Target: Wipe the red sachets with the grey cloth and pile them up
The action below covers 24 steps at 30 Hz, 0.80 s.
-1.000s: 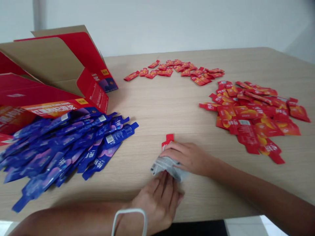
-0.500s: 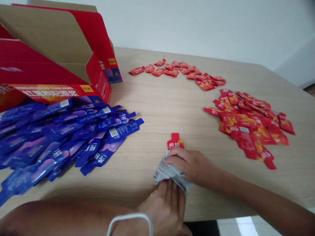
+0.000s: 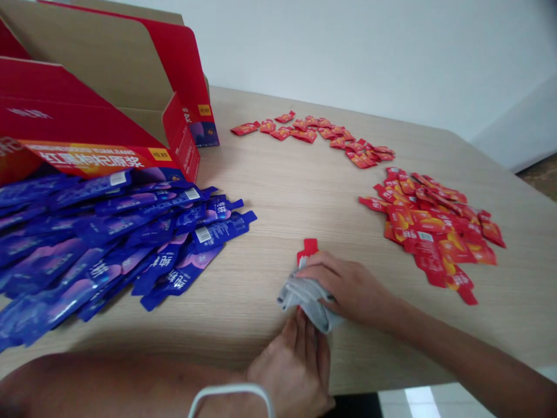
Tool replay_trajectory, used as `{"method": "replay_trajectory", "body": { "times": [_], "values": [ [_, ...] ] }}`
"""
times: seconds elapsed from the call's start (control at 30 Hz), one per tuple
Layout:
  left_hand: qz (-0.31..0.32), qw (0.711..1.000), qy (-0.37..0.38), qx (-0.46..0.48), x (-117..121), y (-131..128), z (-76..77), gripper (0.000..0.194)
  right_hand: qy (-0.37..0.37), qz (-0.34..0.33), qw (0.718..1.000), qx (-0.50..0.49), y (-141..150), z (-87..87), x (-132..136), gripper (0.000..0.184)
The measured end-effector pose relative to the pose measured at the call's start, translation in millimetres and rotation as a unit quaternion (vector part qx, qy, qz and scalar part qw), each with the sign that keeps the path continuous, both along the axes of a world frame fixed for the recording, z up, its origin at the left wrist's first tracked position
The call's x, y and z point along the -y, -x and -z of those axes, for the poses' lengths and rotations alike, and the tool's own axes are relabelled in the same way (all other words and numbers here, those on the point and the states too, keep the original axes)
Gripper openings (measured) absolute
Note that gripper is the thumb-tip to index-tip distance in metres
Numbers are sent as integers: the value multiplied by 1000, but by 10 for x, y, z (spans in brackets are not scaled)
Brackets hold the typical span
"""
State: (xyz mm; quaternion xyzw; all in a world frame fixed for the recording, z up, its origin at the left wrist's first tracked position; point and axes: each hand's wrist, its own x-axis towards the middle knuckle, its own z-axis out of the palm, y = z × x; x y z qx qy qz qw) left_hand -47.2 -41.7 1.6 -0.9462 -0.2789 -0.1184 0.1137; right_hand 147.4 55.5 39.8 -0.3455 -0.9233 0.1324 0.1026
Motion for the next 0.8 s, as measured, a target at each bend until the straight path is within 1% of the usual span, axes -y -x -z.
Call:
{"method": "replay_trajectory", "body": {
  "times": [0.03, 0.07, 0.1, 0.17, 0.23, 0.3, 0.33, 0.37, 0.43, 0.53, 0.57, 0.6, 0.63, 0.7, 0.8],
  "values": [
    [-3, 1000, 3, 2, 1, -3, -5, 61, 16, -18, 1000, 19, 10, 50, 40, 39],
    [-7, 1000, 6, 5, 4, -5, -8, 60, 26, -24, 999, 32, 20, 98, 25, 39],
    [-10, 1000, 6, 8, 7, -6, -9, 61, 31, -15, 999, 37, 29, 138, -43, 38],
    [-11, 1000, 2, 12, 10, -3, -6, 66, 25, 32, 998, 40, 39, 169, -293, 35],
    [-8, 1000, 1, 10, 3, 4, -2, 69, -2, 81, 996, 48, 37, 120, -570, 31],
    [-1, 1000, -5, 12, -14, 12, -3, 69, -34, 110, 992, 44, 27, 20, -713, 31],
    [2, 1000, -9, 13, -22, 17, -6, 69, -48, 113, 992, 30, 24, -29, -705, 33],
    [5, 1000, -14, 13, -28, 21, -11, 68, -58, 110, 992, 11, 23, -68, -644, 35],
    [6, 1000, -19, 10, -31, 26, -23, 64, -54, 84, 995, -16, 27, -93, -407, 39],
    [-2, 1000, -11, 2, -13, 22, -28, 56, -4, 8, 1000, 16, 39, -6, -49, 40],
    [-7, 1000, -6, 2, -6, 19, -26, 54, 14, -6, 999, 30, 41, 41, -3, 40],
    [-11, 1000, -2, 3, 1, 16, -21, 54, 29, -7, 999, 38, 42, 86, -10, 39],
    [-12, 1000, 1, 5, 7, 14, -15, 55, 37, 6, 998, 41, 42, 125, -71, 39],
    [-9, 1000, 2, 7, 10, 16, -2, 59, 32, 54, 997, 41, 35, 164, -314, 36],
    [-5, 1000, 3, 4, -6, 25, 13, 64, -15, 108, 993, 55, 10, 97, -708, 31]
  ]
}}
